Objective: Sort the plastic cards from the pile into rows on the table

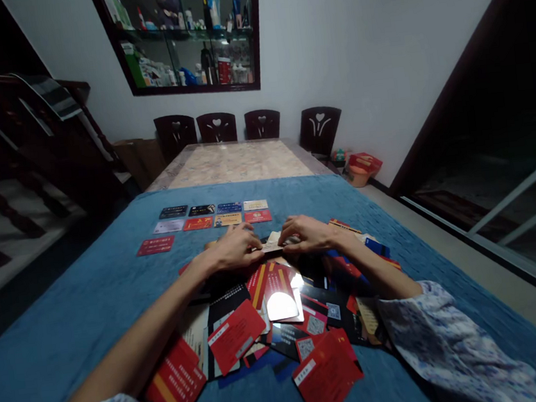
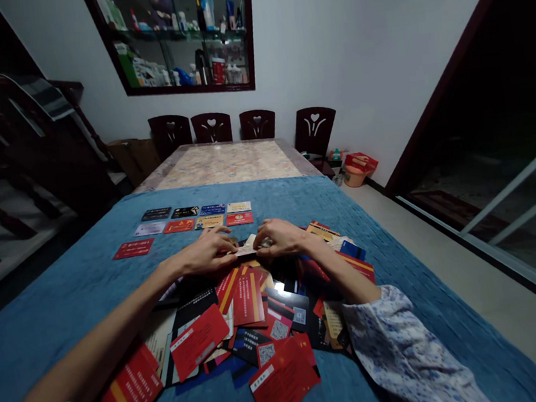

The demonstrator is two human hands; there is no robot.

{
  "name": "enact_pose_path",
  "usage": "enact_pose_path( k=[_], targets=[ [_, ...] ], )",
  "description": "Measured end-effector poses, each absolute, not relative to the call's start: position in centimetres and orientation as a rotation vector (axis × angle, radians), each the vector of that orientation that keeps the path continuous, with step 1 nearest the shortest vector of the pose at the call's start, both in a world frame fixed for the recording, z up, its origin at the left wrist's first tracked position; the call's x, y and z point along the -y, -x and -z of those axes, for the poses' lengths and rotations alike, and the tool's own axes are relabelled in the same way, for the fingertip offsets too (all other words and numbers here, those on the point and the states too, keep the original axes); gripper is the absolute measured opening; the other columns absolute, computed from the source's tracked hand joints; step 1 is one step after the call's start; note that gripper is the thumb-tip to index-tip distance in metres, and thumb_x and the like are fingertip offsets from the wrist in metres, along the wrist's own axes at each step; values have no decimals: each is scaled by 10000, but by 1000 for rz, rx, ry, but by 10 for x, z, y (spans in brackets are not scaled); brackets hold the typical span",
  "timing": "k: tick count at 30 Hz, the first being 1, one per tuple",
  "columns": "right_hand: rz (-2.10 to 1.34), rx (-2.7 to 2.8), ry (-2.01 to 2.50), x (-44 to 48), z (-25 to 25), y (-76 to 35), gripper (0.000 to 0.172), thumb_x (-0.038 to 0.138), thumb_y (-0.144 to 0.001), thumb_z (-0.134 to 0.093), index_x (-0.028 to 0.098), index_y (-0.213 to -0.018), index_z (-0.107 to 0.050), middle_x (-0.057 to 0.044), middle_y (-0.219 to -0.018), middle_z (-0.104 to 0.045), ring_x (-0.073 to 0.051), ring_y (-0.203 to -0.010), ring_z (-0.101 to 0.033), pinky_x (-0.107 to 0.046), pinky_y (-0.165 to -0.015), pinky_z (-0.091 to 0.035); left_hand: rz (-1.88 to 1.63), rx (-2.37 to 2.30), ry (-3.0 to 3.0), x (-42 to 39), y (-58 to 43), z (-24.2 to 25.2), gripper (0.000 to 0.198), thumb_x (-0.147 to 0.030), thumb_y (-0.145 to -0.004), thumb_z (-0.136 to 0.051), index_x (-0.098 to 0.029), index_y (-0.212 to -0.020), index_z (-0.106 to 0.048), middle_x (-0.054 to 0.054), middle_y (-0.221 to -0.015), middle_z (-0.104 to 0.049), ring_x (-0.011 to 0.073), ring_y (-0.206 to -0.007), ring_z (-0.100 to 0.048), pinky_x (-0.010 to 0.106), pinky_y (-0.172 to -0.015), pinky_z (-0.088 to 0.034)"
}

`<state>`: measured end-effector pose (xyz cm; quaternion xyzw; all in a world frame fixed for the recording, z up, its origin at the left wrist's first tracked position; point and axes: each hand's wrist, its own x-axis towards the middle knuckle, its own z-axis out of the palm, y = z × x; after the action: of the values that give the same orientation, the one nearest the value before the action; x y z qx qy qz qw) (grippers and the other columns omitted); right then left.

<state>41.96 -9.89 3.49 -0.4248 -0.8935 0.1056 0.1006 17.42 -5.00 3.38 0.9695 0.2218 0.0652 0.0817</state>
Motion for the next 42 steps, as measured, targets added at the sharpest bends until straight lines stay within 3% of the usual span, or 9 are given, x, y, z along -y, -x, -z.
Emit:
enact_pose_path(
  k=[5,10,16,25,32,42],
  targets=[
    [-311,2571,1220,102,-40,-419,246,265,-906,-576,191,-1002,-790,-83,-894,-743,-200,-884,-619,-296,-792,-458,-238,-607,-2817,43,-172,-41,282,-255,-905,-527,-200,-747,-754,53,-830,-731,209,-937,-601,316,-870,-447],
    [-249,2491,1301,97,-32,-421,274,183,-888,-549,185,-1038,-779,-78,-861,-726,-182,-838,-624,-261,-732,-439,-347,-607,-2783,37,-171,-40,300,-220,-890,-486,-166,-737,-739,39,-740,-693,150,-732,-589,254,-729,-447],
    [-158,2390,1384,96,-24,-418,313,177,-893,-540,217,-1156,-705,-65,-918,-711,-172,-833,-625,-250,-748,-417,-427,-763,-2792,33,-173,-27,257,-146,-777,-507,-183,-844,-752,43,-758,-692,179,-776,-598,276,-751,-467],
    [4,2351,1553,95,-11,-410,384,187,-867,-556,242,-1243,-608,-40,-923,-702,-174,-795,-599,-245,-701,-366,-494,-881,-2760,39,-176,-19,402,-108,-802,-511,-171,-1176,-645,104,-994,-698,233,-923,-630,344,-842,-485],
    [-68,2352,1705,105,-24,-398,454,179,-843,-558,252,-1291,-571,-41,-934,-723,-192,-824,-631,-246,-672,-345,-420,-1014,-2797,50,-180,-22,310,-169,-880,-485,-183,-1169,-597,85,-879,-689,232,-798,-639,333,-751,-473],
    [-93,2311,1604,102,-17,-398,385,154,-849,-538,205,-1229,-558,-49,-889,-701,-170,-762,-595,-246,-658,-322,-490,-1057,-2741,49,-182,-12,305,-155,-858,-478,-228,-1144,-556,59,-918,-709,232,-835,-673,320,-762,-456]
  ],
)
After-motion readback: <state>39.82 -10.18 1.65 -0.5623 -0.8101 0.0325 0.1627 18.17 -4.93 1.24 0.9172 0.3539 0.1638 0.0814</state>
